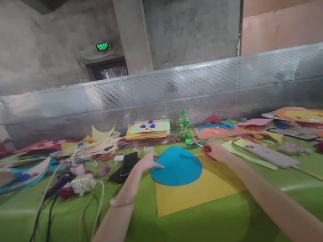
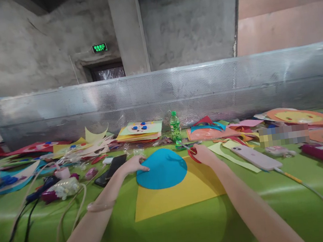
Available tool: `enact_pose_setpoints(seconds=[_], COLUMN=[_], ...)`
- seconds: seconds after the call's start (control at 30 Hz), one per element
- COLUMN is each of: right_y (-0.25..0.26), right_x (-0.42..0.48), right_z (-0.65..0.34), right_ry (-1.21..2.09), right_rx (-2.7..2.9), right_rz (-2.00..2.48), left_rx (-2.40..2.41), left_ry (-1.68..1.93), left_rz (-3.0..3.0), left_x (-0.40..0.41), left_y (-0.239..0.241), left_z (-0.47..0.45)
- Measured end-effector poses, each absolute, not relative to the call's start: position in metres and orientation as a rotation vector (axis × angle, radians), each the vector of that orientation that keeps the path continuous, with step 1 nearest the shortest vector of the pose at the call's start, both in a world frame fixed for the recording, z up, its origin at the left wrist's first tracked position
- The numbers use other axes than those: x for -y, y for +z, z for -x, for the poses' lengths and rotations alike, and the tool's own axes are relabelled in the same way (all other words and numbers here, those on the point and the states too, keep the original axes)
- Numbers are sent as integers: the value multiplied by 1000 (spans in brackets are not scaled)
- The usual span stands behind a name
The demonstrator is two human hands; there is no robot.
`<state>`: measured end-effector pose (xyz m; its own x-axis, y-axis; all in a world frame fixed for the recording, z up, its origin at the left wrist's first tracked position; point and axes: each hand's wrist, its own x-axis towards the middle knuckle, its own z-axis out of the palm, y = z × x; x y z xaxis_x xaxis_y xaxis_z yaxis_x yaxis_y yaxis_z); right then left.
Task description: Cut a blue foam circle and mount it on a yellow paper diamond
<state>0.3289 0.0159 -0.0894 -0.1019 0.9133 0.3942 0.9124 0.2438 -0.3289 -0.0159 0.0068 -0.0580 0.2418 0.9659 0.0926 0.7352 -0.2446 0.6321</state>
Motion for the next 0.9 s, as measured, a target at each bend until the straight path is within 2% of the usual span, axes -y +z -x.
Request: enact_pose_setpoints(seconds=[0.23, 0.53, 0.77, 0.9], right_y=[-86, -79, -72, -67], right_x=[-13, -12, 1, 11], right_z=[-326, -324, -316, -309], right_ry=[46, 385, 724, 798], right_rx=[1889, 1614, 1670, 1680], right_rz=[1613, 1286, 1142, 1108], left_rx=[-1423, -1292, -1254, -1219], left_ry=[884, 1234, 1302, 1272], left_rz=[-2026, -1808, -1702, -1716], left_x=[-3, -2, 2, 2], left_y=[-46, -39, -34, -34], left_z=[14, 11, 11, 11])
